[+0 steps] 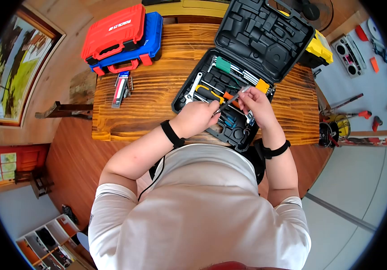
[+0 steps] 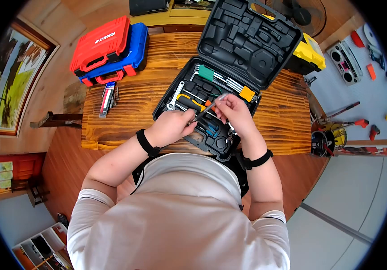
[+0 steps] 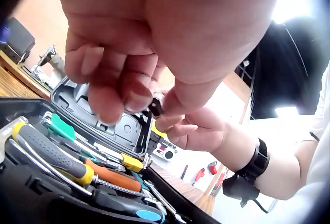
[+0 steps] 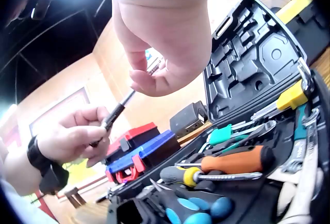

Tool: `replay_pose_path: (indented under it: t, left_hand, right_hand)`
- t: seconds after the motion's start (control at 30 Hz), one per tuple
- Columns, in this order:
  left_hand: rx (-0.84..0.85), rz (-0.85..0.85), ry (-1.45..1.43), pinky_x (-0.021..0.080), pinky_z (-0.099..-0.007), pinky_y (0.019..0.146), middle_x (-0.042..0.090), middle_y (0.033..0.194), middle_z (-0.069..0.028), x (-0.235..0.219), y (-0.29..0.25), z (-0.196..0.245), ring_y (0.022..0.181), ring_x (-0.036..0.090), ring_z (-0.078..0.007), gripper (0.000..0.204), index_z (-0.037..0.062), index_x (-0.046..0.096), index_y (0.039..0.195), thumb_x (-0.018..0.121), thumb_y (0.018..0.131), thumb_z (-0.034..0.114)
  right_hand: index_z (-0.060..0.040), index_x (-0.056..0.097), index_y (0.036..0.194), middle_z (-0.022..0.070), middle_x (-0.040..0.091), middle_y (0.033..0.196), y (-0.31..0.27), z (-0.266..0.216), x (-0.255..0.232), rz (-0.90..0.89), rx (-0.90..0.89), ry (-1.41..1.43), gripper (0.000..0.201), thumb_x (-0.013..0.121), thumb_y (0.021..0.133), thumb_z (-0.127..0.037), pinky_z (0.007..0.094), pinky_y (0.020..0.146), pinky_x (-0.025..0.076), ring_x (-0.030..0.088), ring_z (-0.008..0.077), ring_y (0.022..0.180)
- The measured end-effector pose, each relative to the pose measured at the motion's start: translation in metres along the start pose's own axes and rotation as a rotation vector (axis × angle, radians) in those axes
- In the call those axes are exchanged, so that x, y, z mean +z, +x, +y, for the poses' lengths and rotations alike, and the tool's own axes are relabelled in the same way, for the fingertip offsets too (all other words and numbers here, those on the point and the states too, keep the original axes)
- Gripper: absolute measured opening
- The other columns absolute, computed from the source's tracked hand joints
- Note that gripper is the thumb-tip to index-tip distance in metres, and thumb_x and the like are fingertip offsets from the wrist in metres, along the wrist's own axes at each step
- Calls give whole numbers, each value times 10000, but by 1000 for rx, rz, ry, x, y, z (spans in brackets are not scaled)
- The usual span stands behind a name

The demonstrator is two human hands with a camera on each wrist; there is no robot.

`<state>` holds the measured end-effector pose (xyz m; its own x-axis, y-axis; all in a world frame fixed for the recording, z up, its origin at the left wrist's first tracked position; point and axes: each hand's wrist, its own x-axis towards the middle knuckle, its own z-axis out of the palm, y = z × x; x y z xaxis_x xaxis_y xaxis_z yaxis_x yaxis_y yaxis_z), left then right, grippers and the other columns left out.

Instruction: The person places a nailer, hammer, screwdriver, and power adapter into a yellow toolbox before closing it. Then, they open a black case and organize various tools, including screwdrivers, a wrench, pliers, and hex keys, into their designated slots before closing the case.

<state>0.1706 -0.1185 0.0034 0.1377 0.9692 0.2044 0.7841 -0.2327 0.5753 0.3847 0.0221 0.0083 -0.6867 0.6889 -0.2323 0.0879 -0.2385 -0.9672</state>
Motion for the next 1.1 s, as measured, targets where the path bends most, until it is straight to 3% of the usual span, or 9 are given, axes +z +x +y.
replay_pose_path:
  t: [0.13,0.3,0.47,0.57,0.67,0.7,0.8,0.9,1.1]
  left_hand:
    - [22,-77,64,533,-482,629,666,738,-156,-17,-16,-6,718,676,-382,238,63,585,858,641,974,263]
    - [-442,154,337,539,-517,687,678,812,-230,-56,-59,-92,767,667,-429,177,30,649,894,610,942,196]
    - [-930,116,786,489,-486,1039,595,1322,-269,-84,-124,-208,1262,546,-445,504,-49,500,1296,662,923,249]
    - [-1077,-26,701,552,-521,932,630,1281,-270,-79,-157,-284,1130,651,-421,466,-43,526,1295,633,957,259]
    - [-1216,-105,551,567,-512,899,682,1231,-261,-114,-134,-246,1111,672,-417,368,-12,611,1238,602,986,256]
    - [-1130,-24,635,583,-528,787,736,976,-235,-115,-137,-245,909,713,-426,280,-5,662,1099,543,1023,237]
    - [-1017,273,603,553,-553,694,710,880,-257,-122,-135,-229,808,692,-447,302,-4,615,1120,485,1060,261]
    - [-373,508,491,530,-526,716,689,936,-240,-116,-104,-165,846,662,-451,215,-14,601,1181,525,1013,96]
    - [225,-21,558,420,-425,1000,640,1194,-102,-66,-48,-38,1121,592,-276,383,68,621,1277,548,905,117]
  right_hand:
    - [-36,633,1005,17,672,798,-10,11,-15,3,62,164,151,601,1045,-178,214,557,496,657,95,700]
    - [-39,624,903,43,705,786,-23,27,-55,150,302,-250,218,617,1036,-211,240,545,526,695,113,689]
    - [-22,652,896,57,714,746,-27,47,-68,323,334,-533,247,643,1022,-234,262,578,566,709,136,667]
    - [8,666,927,75,713,740,-27,46,-66,370,306,-568,249,637,1017,-222,277,593,565,710,145,683]
    - [21,668,948,76,701,725,-28,38,-59,382,217,-614,237,633,1012,-206,285,624,552,699,147,689]
    - [24,668,958,75,694,716,-29,35,-57,366,157,-636,229,631,1008,-197,288,643,544,690,147,691]
    - [18,672,946,55,677,691,-29,40,-57,345,33,-580,214,622,1006,-180,285,662,532,667,141,661]
    - [9,634,1152,97,697,930,-28,30,-48,218,-50,-558,235,658,988,-157,293,746,541,683,162,855]
    - [-34,321,1582,238,378,1575,-26,-26,31,-186,-642,-945,903,805,855,-262,457,1209,325,366,413,1468]
